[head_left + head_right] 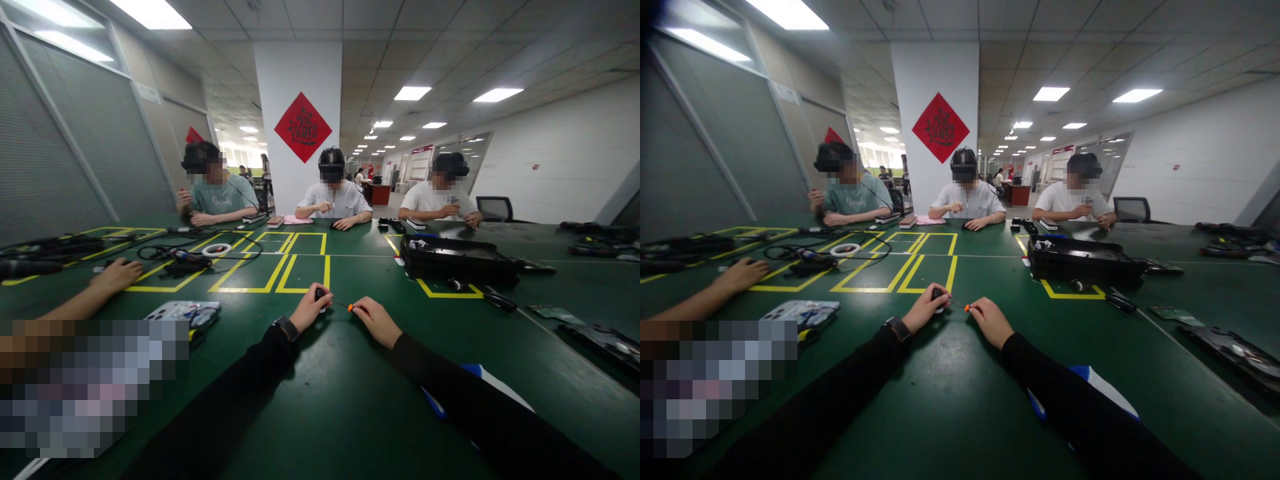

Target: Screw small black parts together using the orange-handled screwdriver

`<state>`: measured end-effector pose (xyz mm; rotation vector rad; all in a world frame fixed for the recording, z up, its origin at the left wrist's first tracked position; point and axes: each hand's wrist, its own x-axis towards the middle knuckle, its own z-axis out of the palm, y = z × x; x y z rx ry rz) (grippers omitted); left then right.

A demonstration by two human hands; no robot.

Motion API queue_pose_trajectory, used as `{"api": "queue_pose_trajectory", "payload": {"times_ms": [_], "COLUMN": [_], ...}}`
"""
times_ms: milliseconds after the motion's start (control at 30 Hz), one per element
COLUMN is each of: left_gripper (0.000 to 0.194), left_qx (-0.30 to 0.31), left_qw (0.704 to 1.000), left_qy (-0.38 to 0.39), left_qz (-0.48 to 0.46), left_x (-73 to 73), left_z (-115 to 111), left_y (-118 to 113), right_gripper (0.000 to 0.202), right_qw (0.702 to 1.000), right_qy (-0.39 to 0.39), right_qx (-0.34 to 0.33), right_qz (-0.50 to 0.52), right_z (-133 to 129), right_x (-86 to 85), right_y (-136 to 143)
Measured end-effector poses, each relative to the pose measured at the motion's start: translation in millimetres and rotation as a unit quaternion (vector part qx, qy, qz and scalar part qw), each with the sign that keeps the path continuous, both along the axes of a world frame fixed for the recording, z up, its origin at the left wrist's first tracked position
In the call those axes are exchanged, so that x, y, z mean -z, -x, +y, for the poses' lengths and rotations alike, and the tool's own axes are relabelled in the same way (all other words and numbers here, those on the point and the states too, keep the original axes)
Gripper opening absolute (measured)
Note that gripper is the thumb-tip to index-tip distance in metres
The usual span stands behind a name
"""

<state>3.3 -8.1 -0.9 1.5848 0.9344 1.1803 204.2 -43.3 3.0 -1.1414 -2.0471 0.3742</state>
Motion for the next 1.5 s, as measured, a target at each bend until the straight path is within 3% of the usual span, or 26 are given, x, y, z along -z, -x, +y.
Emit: {"api": "queue_pose_trajectory", "payload": {"times_ms": [200, 300, 500, 600, 800, 933, 1067, 1300, 1500], "left_gripper": [0.023, 0.021, 0.022, 0.022, 0.023, 0.018, 0.016, 0.028, 0.025], "left_qx": [-0.007, -0.014, -0.018, -0.014, 0.001, -0.017, 0.021, 0.020, 0.002], "left_qw": [0.997, 0.998, 0.999, 1.000, 1.000, 1.000, 0.998, 1.000, 1.000], "left_qy": [-0.051, -0.042, -0.017, -0.015, -0.009, -0.001, 0.016, 0.003, -0.004], "left_qz": [0.058, 0.043, 0.021, 0.018, 0.017, -0.015, -0.050, 0.017, 0.022], "left_x": [0.3, 1.4, 1.8, 0.4, -1.3, -4.0, -5.8, -2.8, -3.3], "left_z": [-0.4, 1.2, 2.1, 0.5, -0.7, -0.6, -0.6, -1.3, -0.8], "left_y": [-0.1, 0.3, 0.5, -0.3, -1.3, 0.9, 3.6, 2.2, 3.1], "right_gripper": [0.015, 0.019, 0.019, 0.013, 0.013, 0.027, 0.025, 0.016, 0.021], "right_qw": [0.998, 0.997, 0.993, 0.988, 0.995, 0.998, 0.999, 0.999, 1.000], "right_qy": [0.034, 0.043, -0.047, -0.053, -0.032, -0.018, -0.002, 0.031, 0.015], "right_qx": [0.007, 0.004, 0.012, 0.021, 0.021, 0.000, -0.003, 0.001, 0.008], "right_qz": [0.059, 0.061, -0.112, -0.143, -0.092, -0.062, -0.038, 0.039, -0.006], "right_z": [0.8, 1.6, -3.7, -6.0, -0.9, 2.5, 1.7, -2.2, -2.2], "right_x": [-0.4, -1.8, -5.0, -4.0, -2.2, -3.4, -1.6, -2.2, -7.4], "right_y": [-2.9, -2.0, -0.1, -1.2, -2.9, -0.7, -0.7, -4.8, -0.3]}}
